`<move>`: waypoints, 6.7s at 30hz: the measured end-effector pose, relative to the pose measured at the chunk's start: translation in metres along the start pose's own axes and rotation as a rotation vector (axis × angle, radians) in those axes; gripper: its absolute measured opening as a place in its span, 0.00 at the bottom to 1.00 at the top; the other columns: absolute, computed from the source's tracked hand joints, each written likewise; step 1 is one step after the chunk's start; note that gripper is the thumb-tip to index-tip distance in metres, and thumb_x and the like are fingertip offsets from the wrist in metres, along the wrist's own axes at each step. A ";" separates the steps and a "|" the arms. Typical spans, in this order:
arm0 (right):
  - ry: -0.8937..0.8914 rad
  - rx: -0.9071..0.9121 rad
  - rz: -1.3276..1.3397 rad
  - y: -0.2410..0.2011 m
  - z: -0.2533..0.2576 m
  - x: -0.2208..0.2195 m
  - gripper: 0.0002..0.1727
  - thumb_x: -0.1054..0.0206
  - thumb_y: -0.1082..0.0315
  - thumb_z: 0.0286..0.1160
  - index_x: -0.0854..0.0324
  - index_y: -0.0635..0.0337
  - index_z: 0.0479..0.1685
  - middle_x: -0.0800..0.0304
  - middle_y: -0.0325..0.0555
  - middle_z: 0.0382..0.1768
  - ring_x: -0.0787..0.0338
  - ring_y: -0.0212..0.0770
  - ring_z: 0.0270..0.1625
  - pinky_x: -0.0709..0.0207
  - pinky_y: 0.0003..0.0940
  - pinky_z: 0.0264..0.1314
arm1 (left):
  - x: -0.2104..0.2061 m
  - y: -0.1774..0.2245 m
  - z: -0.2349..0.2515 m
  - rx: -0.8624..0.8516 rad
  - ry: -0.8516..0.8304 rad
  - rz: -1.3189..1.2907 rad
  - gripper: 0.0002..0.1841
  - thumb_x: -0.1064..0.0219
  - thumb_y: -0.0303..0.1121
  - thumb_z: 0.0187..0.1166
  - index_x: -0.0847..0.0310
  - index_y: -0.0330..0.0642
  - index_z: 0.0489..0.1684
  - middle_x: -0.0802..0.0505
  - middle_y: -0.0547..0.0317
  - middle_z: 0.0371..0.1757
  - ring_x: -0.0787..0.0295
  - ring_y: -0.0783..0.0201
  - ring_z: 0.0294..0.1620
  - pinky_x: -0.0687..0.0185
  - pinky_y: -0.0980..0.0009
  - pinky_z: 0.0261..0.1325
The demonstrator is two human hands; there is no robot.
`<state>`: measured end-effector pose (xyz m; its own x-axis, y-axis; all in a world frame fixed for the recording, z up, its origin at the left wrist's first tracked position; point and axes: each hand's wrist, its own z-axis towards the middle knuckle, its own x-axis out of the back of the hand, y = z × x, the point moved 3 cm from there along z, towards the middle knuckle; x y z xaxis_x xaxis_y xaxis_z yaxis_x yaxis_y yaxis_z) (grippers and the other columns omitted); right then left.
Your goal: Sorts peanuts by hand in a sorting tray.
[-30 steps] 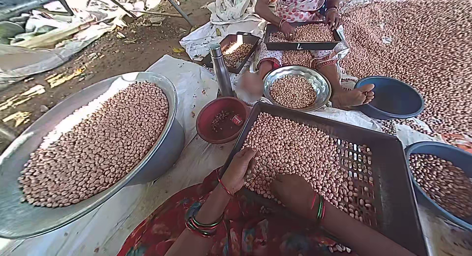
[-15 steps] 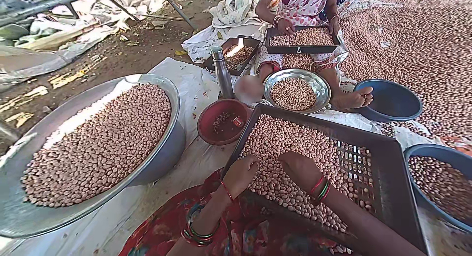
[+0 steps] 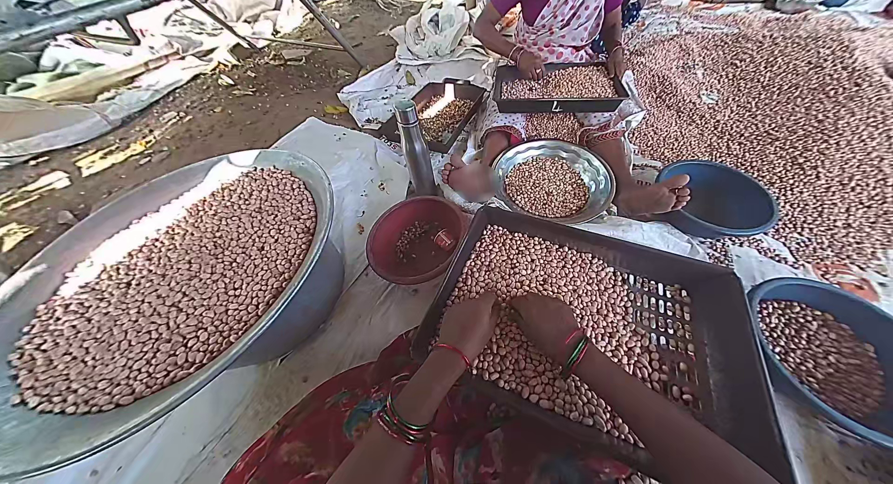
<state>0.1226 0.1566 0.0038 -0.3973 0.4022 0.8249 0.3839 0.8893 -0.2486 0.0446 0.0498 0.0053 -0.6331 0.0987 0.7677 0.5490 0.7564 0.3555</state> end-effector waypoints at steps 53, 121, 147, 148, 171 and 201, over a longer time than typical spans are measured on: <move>0.254 -0.111 0.459 0.118 -0.081 0.014 0.28 0.55 0.81 0.88 0.33 0.64 0.87 0.28 0.62 0.84 0.25 0.58 0.85 0.37 0.53 0.87 | -0.059 0.059 -0.005 -0.233 0.316 -1.440 0.14 0.54 0.28 0.93 0.22 0.41 0.40 0.29 0.77 0.11 0.38 0.83 0.07 0.39 0.87 0.12; 0.158 -0.461 0.120 0.168 -0.085 0.031 0.21 0.53 0.68 0.94 0.21 0.66 0.73 0.18 0.67 0.73 0.19 0.66 0.76 0.29 0.64 0.75 | -0.065 0.072 -0.006 0.089 -0.287 -1.496 0.22 0.59 0.43 0.97 0.28 0.46 0.30 0.27 0.70 0.14 0.44 0.80 0.06 0.50 0.86 0.09; -0.054 -0.408 0.048 0.166 -0.102 0.002 0.21 0.50 0.66 0.93 0.22 0.65 0.75 0.20 0.69 0.71 0.18 0.70 0.72 0.27 0.67 0.69 | -0.070 0.074 -0.009 0.079 -0.497 -1.324 0.23 0.62 0.46 0.97 0.26 0.44 0.39 0.24 0.68 0.15 0.43 0.80 0.06 0.49 0.85 0.08; -0.035 -0.424 0.045 0.168 -0.102 -0.005 0.21 0.49 0.66 0.93 0.23 0.63 0.76 0.21 0.69 0.73 0.18 0.69 0.72 0.26 0.66 0.69 | -0.070 0.073 -0.009 0.079 -0.484 -1.324 0.22 0.61 0.45 0.97 0.26 0.44 0.39 0.24 0.68 0.15 0.44 0.80 0.06 0.49 0.85 0.08; 0.135 -0.351 0.003 0.137 -0.057 -0.001 0.21 0.51 0.71 0.91 0.25 0.72 0.73 0.23 0.70 0.74 0.18 0.68 0.72 0.25 0.60 0.70 | -0.069 0.073 -0.006 0.066 -0.404 -1.290 0.19 0.58 0.41 0.97 0.27 0.45 0.36 0.26 0.70 0.15 0.44 0.80 0.06 0.48 0.85 0.10; -0.103 -0.006 0.320 0.074 -0.111 -0.020 0.25 0.51 0.77 0.90 0.32 0.66 0.85 0.21 0.69 0.76 0.18 0.67 0.76 0.29 0.65 0.76 | -0.063 0.067 0.000 -0.031 0.067 -1.703 0.22 0.59 0.38 0.97 0.29 0.48 0.27 0.29 0.75 0.09 0.43 0.83 0.03 0.47 0.87 0.07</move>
<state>0.2511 0.1903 0.0251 -0.3384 0.6808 0.6496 0.5073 0.7134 -0.4834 0.1216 0.0940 -0.0193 -0.4498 -0.7744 -0.4449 -0.6645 -0.0427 0.7461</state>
